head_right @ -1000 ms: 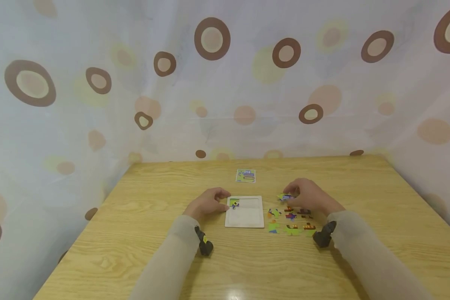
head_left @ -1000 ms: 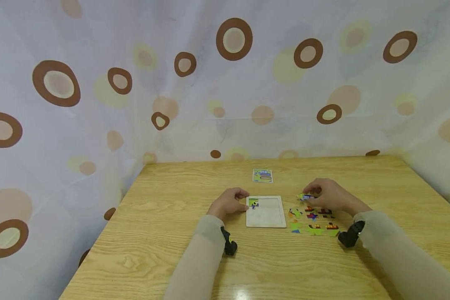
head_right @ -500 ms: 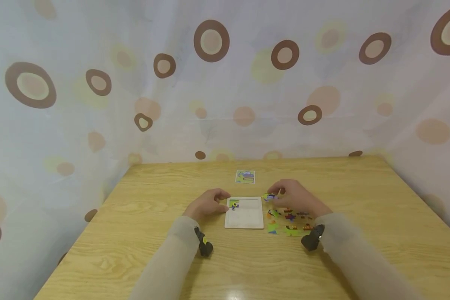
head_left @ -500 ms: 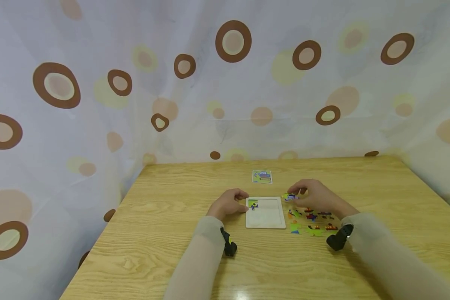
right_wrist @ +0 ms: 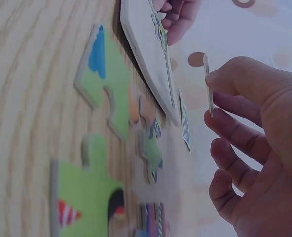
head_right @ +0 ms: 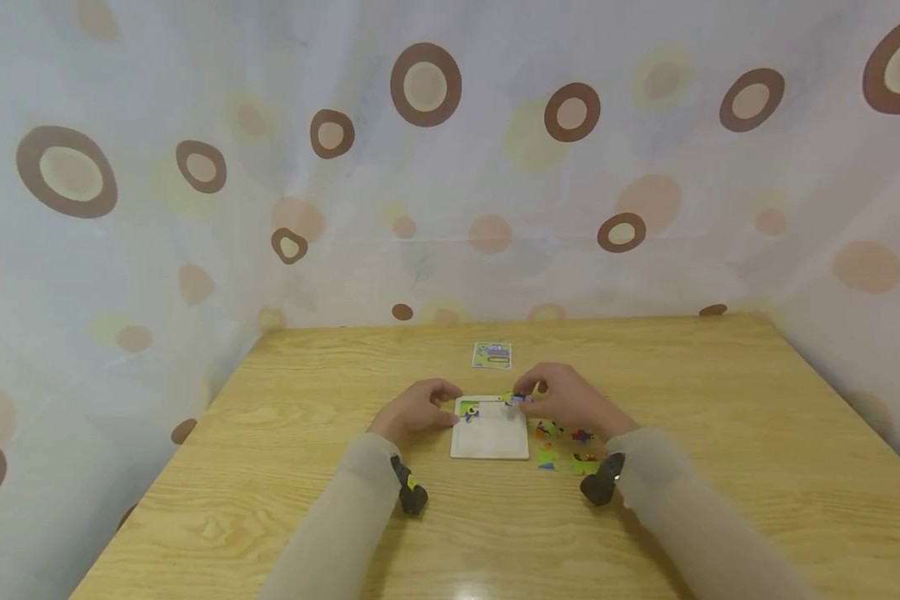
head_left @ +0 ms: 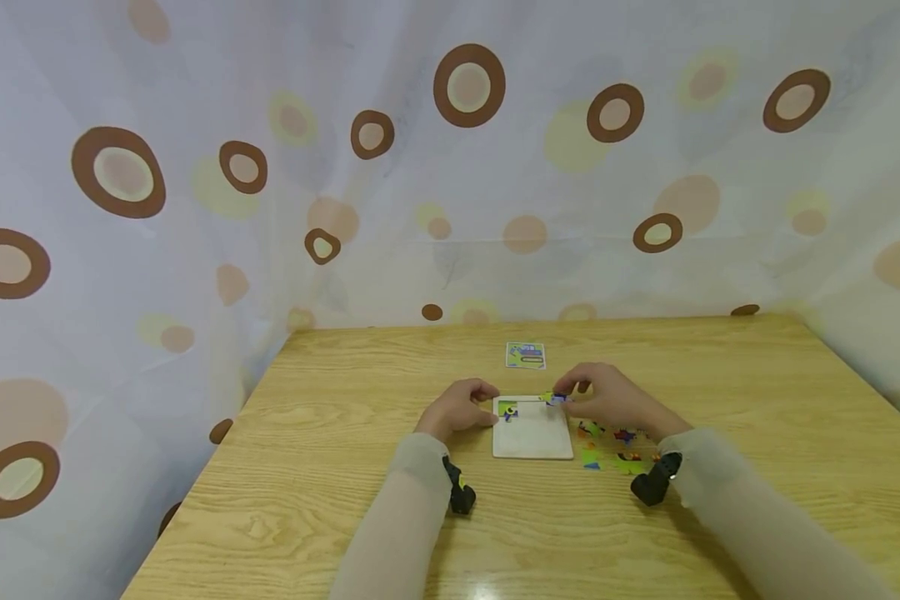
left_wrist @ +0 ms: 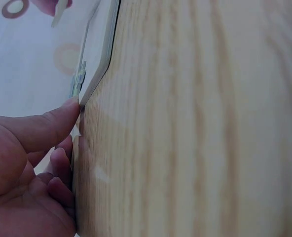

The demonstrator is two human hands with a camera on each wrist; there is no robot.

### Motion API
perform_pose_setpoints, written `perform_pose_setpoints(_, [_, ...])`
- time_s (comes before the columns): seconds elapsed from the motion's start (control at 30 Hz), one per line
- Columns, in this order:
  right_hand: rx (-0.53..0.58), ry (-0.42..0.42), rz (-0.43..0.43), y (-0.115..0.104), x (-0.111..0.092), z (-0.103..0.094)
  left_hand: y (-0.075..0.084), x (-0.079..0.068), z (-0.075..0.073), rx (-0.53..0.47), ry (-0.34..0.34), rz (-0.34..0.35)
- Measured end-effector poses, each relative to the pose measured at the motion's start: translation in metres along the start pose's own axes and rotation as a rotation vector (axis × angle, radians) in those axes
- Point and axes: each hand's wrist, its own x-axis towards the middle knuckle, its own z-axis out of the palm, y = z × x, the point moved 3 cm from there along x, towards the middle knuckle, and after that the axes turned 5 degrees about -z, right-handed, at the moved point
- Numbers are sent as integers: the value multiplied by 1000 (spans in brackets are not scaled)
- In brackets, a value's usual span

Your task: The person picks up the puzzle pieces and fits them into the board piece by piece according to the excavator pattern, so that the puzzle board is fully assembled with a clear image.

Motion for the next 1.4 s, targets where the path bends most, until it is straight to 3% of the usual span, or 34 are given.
perform_pose_setpoints(0.5, [53,-45,3,-6,16,23,0,1,0,19,-3,-4])
perform_pose_setpoints(0.7, [14,-34,-44,-6,23,30,0,2,0,23,4,3])
perform_pose_setpoints(1.4, [-60,-49,7,-9,36,41,0,2,0,30,7,5])
